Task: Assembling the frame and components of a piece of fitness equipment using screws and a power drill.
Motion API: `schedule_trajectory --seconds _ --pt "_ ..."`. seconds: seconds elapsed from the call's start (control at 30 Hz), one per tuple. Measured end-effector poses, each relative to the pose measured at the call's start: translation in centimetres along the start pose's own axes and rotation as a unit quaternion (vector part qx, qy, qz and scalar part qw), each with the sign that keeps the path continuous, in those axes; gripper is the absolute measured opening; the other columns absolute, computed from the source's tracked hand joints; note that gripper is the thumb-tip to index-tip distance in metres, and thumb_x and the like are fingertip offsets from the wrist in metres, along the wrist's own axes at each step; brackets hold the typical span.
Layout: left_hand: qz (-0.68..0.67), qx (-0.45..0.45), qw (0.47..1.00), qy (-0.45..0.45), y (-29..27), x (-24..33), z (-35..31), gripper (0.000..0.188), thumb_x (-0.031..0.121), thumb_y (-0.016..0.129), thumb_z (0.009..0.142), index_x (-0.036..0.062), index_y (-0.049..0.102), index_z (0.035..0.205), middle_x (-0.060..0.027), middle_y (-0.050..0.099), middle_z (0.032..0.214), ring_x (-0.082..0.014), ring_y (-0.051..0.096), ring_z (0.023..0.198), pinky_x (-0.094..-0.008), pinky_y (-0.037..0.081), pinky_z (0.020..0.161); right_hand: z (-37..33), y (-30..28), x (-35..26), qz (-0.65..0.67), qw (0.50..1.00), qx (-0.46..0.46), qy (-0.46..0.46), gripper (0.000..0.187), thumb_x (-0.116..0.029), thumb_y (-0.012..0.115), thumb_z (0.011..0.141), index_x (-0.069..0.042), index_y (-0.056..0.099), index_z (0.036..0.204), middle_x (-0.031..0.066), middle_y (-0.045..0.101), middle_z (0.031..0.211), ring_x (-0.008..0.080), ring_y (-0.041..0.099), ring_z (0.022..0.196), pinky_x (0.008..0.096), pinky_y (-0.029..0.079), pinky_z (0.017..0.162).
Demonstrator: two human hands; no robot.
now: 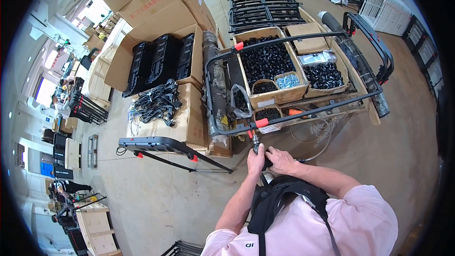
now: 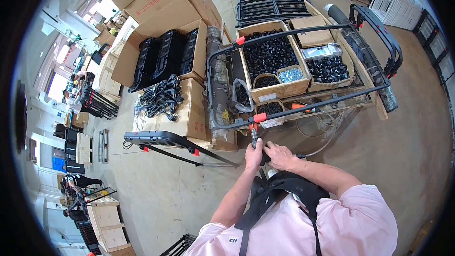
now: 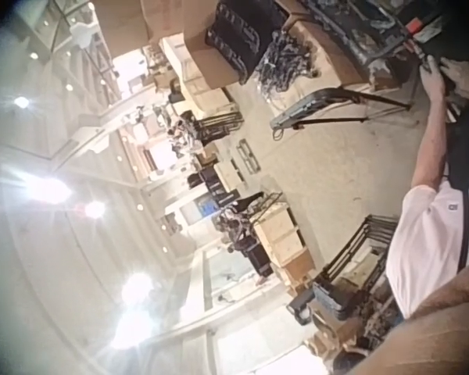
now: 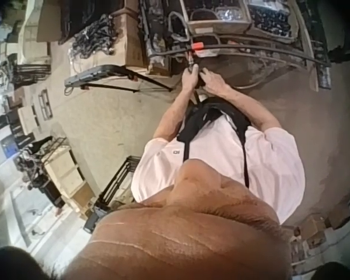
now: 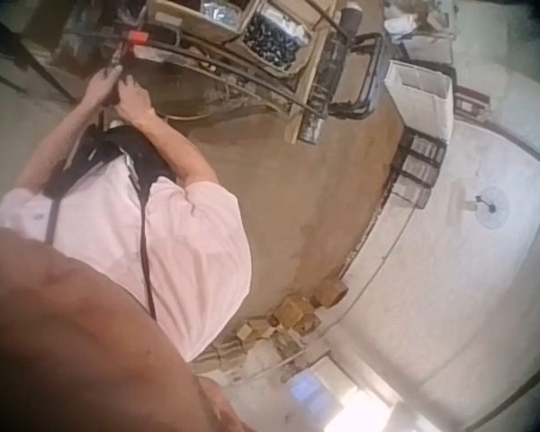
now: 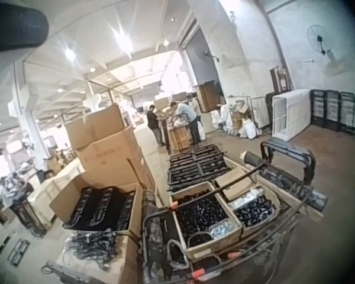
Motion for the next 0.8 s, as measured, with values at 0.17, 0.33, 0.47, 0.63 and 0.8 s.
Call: schedule_trajectory --seconds 0.17,0.33,0.47,0.63,0.8 --pt "-0.027 -0.005 1.000 -0.011 -0.2 0.1 -0.9 0.065 0.059 0.065 0.099 -0.0036 0.068 0.114 -0.0240 0.073 0.106 -0.0357 0.071 0.102 -0.0473 0.054 0.092 -0.3 0.7 0.1 0.004 1.000 -0.016 0.012 0.054 -0.025 0.086 0.076 -0.002 0.061 0.118 0.0201 0.058 0.117 0.0414 0.065 0.113 0.0516 0.057 0.094" --pt "-0.041 -0.007 0.999 -0.003 -0.2 -0.9 -1.0 0.063 0.059 0.065 0.100 -0.0034 0.068 0.111 -0.0230 0.073 0.104 -0.0360 0.071 0.099 -0.0478 0.053 0.090 -0.6 0.5 -0.5 0.009 1.000 -0.023 0.010 0.049 -0.023 0.086 0.078 -0.001 0.061 0.114 0.0204 0.059 0.114 0.0410 0.066 0.112 0.0527 0.057 0.093" --pt "-0.010 0.006 1.000 0.004 -0.2 -0.9 -1.4 0.057 0.053 0.067 0.102 -0.0039 0.067 0.107 -0.0131 0.070 0.095 -0.0207 0.063 0.087 -0.0416 0.053 0.082 -1.1 0.8 -0.3 0.010 1.000 -0.020 0.011 0.049 -0.024 0.086 0.079 -0.001 0.061 0.113 0.0205 0.059 0.114 0.0410 0.066 0.112 0.0529 0.057 0.093" --pt "-0.035 0.004 0.999 0.006 -0.2 -1.4 -1.9 0.061 0.058 0.066 0.101 -0.0029 0.066 0.106 -0.0189 0.072 0.095 -0.0296 0.068 0.090 -0.0452 0.053 0.085 -1.7 0.5 -0.7 0.002 1.000 -0.006 -0.002 0.049 -0.024 0.086 0.078 -0.001 0.061 0.114 0.0203 0.059 0.114 0.0406 0.066 0.112 0.0521 0.057 0.092" --pt "-0.062 -0.003 0.998 -0.005 1.1 -1.1 -3.3 0.055 0.052 0.067 0.103 -0.0029 0.066 0.102 -0.0085 0.067 0.089 -0.0174 0.058 0.083 -0.0391 0.051 0.077 -3.1 0.7 0.4 -0.012 1.000 -0.010 0.010 0.055 -0.027 0.086 0.077 -0.002 0.059 0.118 0.0205 0.059 0.114 0.0405 0.065 0.113 0.0520 0.057 0.093"
Point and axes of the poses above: each hand's wrist, its own z-axis towards the middle knuckle, its own y-axis out of the palm, x = y × z, the point moved 9 cm from there along z, towards the middle knuckle
